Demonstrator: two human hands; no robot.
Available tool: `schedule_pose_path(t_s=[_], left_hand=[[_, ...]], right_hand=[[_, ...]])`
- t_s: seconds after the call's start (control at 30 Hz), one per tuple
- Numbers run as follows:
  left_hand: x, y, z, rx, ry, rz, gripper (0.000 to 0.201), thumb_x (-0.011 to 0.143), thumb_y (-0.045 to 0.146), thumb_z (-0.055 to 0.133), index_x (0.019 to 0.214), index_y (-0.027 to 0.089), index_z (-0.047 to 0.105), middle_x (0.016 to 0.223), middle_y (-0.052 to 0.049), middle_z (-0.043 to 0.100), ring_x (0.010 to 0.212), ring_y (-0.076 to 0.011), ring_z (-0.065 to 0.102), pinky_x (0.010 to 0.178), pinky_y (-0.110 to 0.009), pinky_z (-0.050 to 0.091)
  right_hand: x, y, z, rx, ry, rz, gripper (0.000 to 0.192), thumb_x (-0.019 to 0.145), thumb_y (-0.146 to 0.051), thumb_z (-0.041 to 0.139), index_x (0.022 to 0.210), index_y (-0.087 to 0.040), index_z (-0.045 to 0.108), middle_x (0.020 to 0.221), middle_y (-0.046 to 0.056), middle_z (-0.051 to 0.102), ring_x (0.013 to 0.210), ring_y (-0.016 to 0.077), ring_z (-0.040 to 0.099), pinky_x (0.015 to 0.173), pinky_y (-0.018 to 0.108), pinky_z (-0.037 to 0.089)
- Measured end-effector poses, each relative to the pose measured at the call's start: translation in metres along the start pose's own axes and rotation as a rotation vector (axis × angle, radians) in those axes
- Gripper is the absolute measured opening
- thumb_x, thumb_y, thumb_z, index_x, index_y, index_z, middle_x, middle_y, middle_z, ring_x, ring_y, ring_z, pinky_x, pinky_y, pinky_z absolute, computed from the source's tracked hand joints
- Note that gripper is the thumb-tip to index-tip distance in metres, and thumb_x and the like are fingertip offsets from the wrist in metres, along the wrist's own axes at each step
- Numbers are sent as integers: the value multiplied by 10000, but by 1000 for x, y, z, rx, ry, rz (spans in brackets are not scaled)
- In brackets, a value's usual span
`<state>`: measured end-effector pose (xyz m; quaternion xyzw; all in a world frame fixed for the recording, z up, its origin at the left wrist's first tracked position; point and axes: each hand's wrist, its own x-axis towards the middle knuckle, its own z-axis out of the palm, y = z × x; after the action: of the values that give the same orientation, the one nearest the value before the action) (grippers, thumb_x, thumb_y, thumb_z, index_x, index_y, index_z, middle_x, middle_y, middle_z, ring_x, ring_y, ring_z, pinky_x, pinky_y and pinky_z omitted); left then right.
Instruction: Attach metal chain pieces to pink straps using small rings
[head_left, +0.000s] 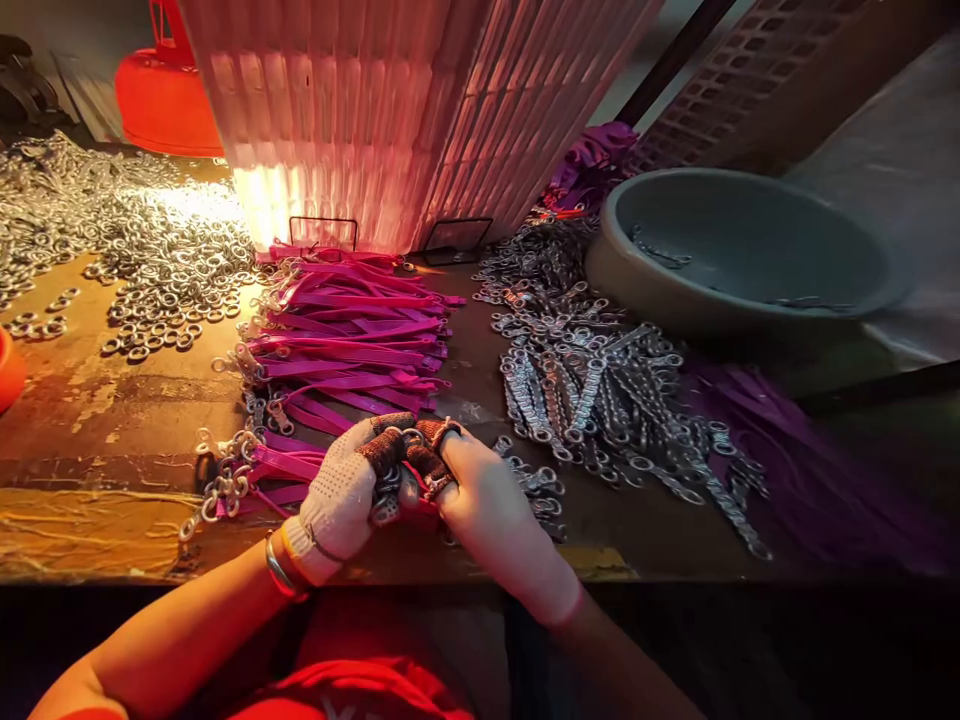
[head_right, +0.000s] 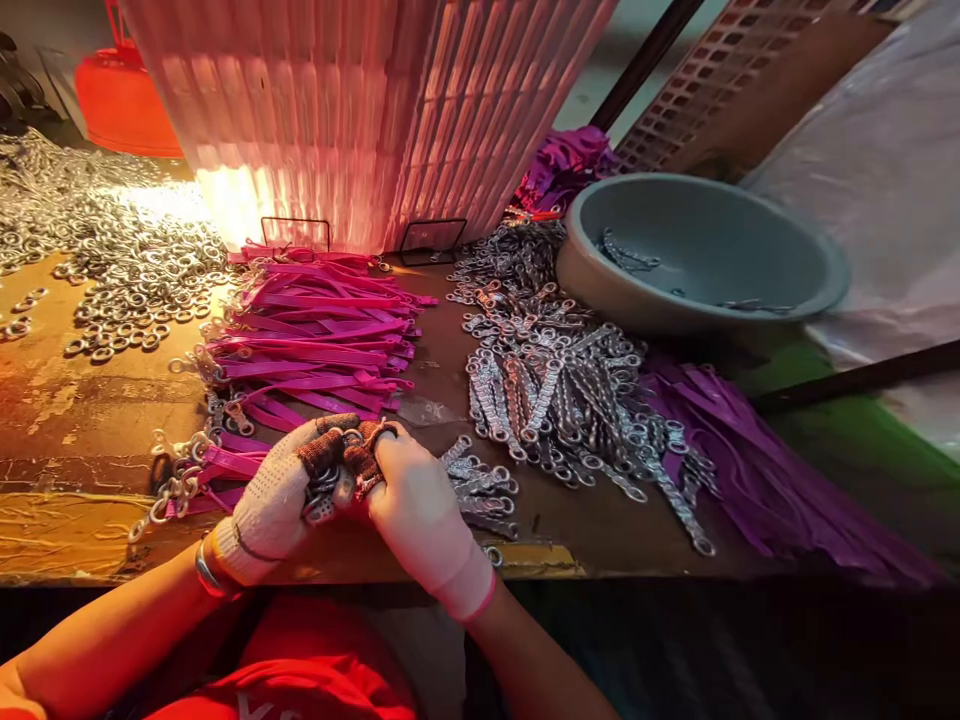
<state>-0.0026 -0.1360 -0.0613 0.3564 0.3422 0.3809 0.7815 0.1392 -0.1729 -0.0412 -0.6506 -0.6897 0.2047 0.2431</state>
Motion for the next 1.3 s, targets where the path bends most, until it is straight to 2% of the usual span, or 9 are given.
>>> schedule_pose_path(t_s=[0.17, 0.43, 0.63, 0.8, 0.9, 1.07, 1.13, 1.2, 1.3], left_hand=[[7, 8, -11, -45, -136, -147, 383, 819, 361, 685, 1101, 103, 674, 710, -32, 637, 478, -75, 517, 412, -170, 327], [6, 16, -22, 17, -134, -223, 351, 800, 415, 687, 989, 120, 677, 739, -39, 661, 427, -42, 423, 360, -166, 227], [3, 26, -21, 598, -230, -125, 309, 891, 459, 565, 786, 169, 550, 500, 32, 513, 430, -90, 422, 419, -199, 276], [7, 19, -30, 1047, -269, 116, 112, 841, 211, 520, 734, 182, 508, 673, 2, 564, 591, -119, 446, 558, -241, 308], [8, 13, -32, 1082, -215, 173, 97, 800, 183, 538, 723, 189, 480, 708, 0, 556, 620, -122, 436, 575, -243, 307], [11, 10, -23, 643, -181, -122, 325, 944, 481, 420, 769, 209, 454, 505, 42, 465, 415, -106, 398, 419, -212, 277], [17, 11, -21, 544, -164, -153, 356, 938, 522, 416, 783, 207, 474, 486, 44, 457, 368, -100, 354, 384, -211, 250], [29, 13, -21, 664, -178, -79, 349, 926, 496, 457, 762, 194, 520, 524, 18, 494, 412, -110, 403, 413, -216, 293], [53, 20, -21, 1105, -141, 111, 155, 844, 274, 606, 725, 176, 601, 713, -53, 596, 702, -192, 590, 640, -265, 439]], right_hand=[[-3, 3, 1, -199, 6, -23, 216, 818, -78, 495, 950, -166, 641, 965, 108, 681, 889, 223, 623, 781, 293, 462], [2, -4, -10, -468, -55, -3, 207, 770, -40, 503, 836, -182, 638, 812, 64, 682, 717, 195, 605, 624, 285, 342], [9, -19, -17, -656, -276, -38, 207, 760, -35, 522, 841, -182, 643, 832, 89, 701, 714, 213, 640, 575, 313, 280], [9, -19, -17, -689, -370, -69, 193, 746, -45, 542, 825, -188, 645, 850, 91, 718, 723, 221, 663, 568, 314, 272], [3, -9, -10, -609, -294, -103, 155, 720, -61, 550, 757, -192, 623, 761, 70, 703, 661, 201, 634, 566, 304, 281], [-11, 8, 12, -301, 51, -91, 195, 763, -112, 501, 851, -188, 657, 758, 68, 696, 682, 209, 630, 619, 285, 390], [-13, 14, 17, -159, 103, -26, 213, 832, -148, 465, 882, -197, 666, 780, 71, 715, 704, 216, 648, 632, 284, 432], [-14, 21, 16, -71, 132, 69, 224, 897, -218, 453, 890, -207, 677, 787, 70, 728, 705, 224, 658, 629, 292, 461], [-14, 34, 6, -49, 291, 140, 265, 924, -264, 457, 1016, -209, 700, 927, 91, 751, 846, 259, 685, 737, 339, 508]])
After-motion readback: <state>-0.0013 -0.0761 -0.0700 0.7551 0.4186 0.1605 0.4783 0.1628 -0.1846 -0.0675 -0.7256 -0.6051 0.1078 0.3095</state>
